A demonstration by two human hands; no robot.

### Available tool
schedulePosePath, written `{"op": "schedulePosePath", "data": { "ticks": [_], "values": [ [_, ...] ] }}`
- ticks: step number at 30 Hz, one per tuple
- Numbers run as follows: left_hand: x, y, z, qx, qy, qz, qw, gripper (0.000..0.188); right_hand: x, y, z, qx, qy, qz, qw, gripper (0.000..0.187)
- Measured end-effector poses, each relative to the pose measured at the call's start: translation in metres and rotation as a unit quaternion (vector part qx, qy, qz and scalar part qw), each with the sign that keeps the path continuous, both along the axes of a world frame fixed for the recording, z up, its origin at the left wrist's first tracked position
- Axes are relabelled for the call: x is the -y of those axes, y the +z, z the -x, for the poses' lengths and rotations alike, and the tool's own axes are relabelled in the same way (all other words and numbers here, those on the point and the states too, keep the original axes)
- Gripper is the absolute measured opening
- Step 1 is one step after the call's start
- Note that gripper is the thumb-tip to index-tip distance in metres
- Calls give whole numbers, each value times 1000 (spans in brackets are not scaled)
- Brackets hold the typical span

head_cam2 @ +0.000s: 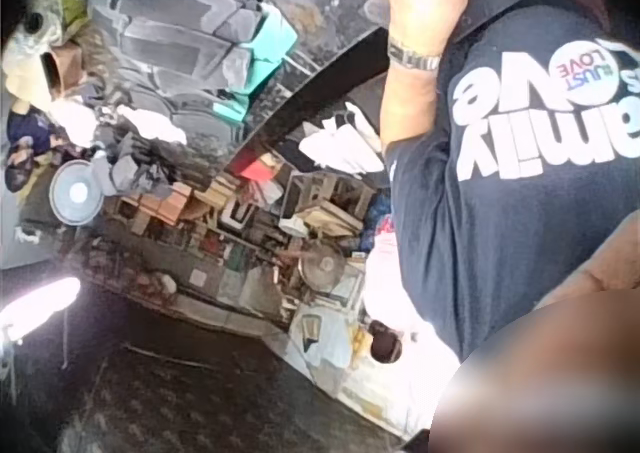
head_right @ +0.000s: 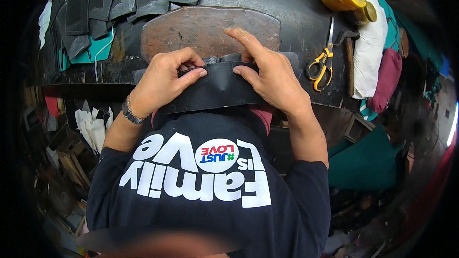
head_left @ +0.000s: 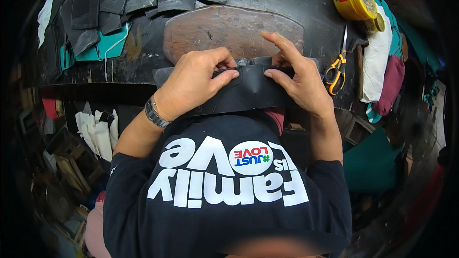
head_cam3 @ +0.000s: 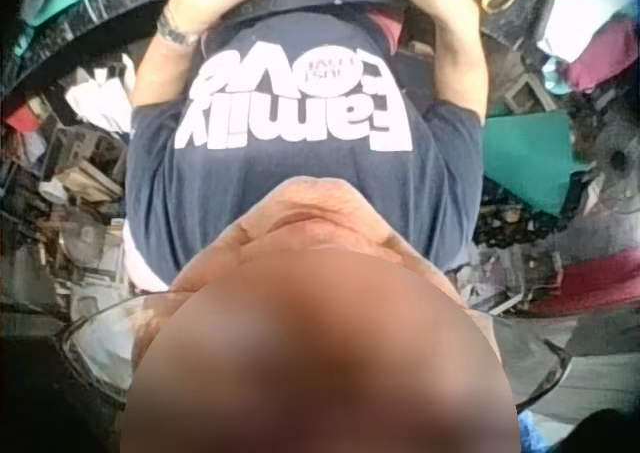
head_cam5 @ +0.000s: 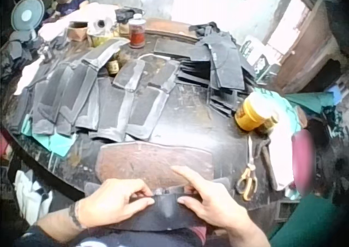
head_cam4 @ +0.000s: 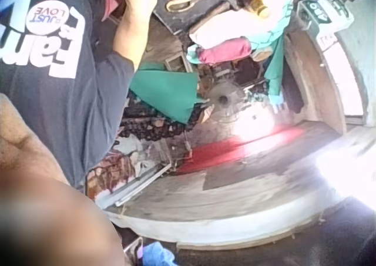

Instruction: The person assembles sandals by applying adhesive from a yellow tub to black rubber straps and pressing them onto a sole. The person repeatedly picks up straps, applies glue, and attaches them to the sole, then folds and presses the edges to secure the bond.

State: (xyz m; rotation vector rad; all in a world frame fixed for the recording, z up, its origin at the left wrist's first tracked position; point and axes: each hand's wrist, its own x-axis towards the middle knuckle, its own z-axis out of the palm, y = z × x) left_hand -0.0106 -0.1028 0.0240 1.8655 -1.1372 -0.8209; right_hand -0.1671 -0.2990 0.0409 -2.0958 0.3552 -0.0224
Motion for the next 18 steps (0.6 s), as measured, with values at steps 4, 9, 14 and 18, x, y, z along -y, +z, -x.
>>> {"op": "schedulePosePath", "data": {
  "ticks": [4,9,14,18],
  "values": [
    [0,-1,2,17,9,10,1000,19,2,-3,-2,-16,-4,-21,1000,74],
    [5,0,-1,14,3,-19,1000,18,5,-5,-2,-1,-5,-28,1000,75],
    [6,3,-6,-15,-3,-38,999,17,12,-5,-1,5,-15,-101,995,73],
    [7,2,-8,-22,3,-39,999,17,14,-5,0,0,-23,-124,992,73]
  ]
}}
